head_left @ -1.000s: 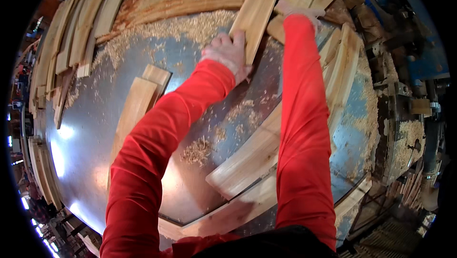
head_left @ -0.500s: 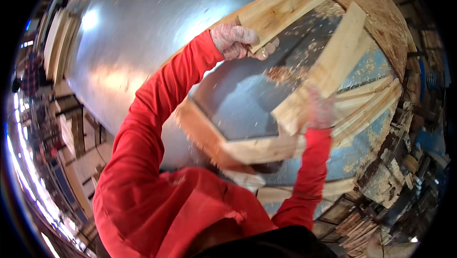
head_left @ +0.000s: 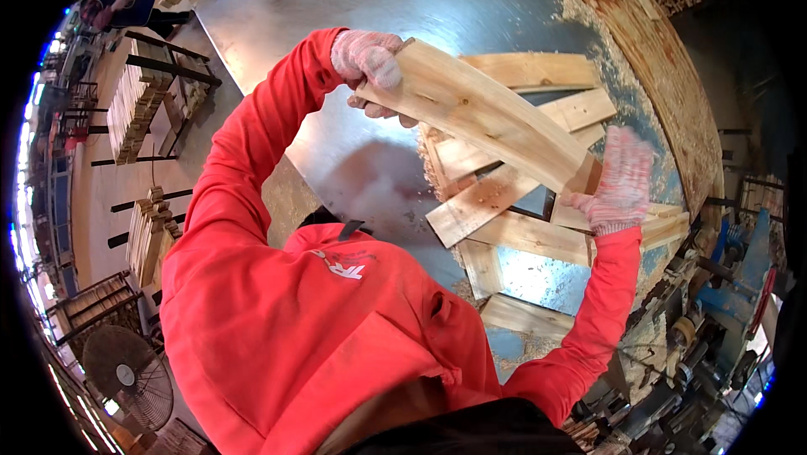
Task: The person picks up thin wooden planks from a pile on a metal table and stacks them neatly. They handle the planks one by one or in small groups, aligning them into a growing stack. The person occasionally moves the stack to make space for more planks.
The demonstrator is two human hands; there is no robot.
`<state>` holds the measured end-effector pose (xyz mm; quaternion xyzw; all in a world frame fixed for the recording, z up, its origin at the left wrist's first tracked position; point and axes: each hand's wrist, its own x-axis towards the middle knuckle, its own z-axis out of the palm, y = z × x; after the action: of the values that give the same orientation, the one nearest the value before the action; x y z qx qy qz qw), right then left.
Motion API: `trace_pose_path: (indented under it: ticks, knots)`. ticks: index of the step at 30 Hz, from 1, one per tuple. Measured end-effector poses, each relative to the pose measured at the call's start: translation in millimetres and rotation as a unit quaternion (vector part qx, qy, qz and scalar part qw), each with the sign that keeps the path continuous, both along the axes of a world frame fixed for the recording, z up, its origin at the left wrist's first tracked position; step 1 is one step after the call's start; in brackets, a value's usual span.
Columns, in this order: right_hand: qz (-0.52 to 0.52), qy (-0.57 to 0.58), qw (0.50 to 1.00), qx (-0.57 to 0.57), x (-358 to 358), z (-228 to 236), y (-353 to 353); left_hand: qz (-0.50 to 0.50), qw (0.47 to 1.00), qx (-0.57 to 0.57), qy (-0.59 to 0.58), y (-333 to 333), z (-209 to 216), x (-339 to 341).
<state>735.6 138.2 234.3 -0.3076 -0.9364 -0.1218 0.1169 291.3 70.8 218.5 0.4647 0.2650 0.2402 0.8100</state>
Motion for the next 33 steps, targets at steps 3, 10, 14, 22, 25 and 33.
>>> trace_pose_path:
  ticks: [3,10,14,22,25,33]
  knots:
    - [-0.153,0.020,0.927,-0.343,-30.2,-26.1,-24.1,-0.020,0.998,0.011,0.064,-2.4,10.9,-40.7]
    - [-0.241,0.056,0.949,-0.196,-106.8,-99.0,-157.7,-0.089,0.990,-0.107,-0.036,48.7,-76.1,-74.4]
    - [-0.436,0.168,0.870,-0.155,-98.6,-78.0,-244.6,0.149,0.951,-0.215,-0.164,86.1,-96.2,-14.9]
    - [-0.791,0.410,0.449,0.064,-64.9,-96.2,-531.0,-0.037,0.720,0.387,0.575,50.3,-173.4,195.1]
    - [-0.700,0.645,0.238,0.191,-45.7,-163.8,-635.3,0.041,0.665,0.439,0.603,41.9,-211.3,232.7]
    - [-0.796,0.591,0.059,0.114,101.7,-312.3,-706.7,0.049,0.724,0.307,0.615,46.2,-229.8,267.0]
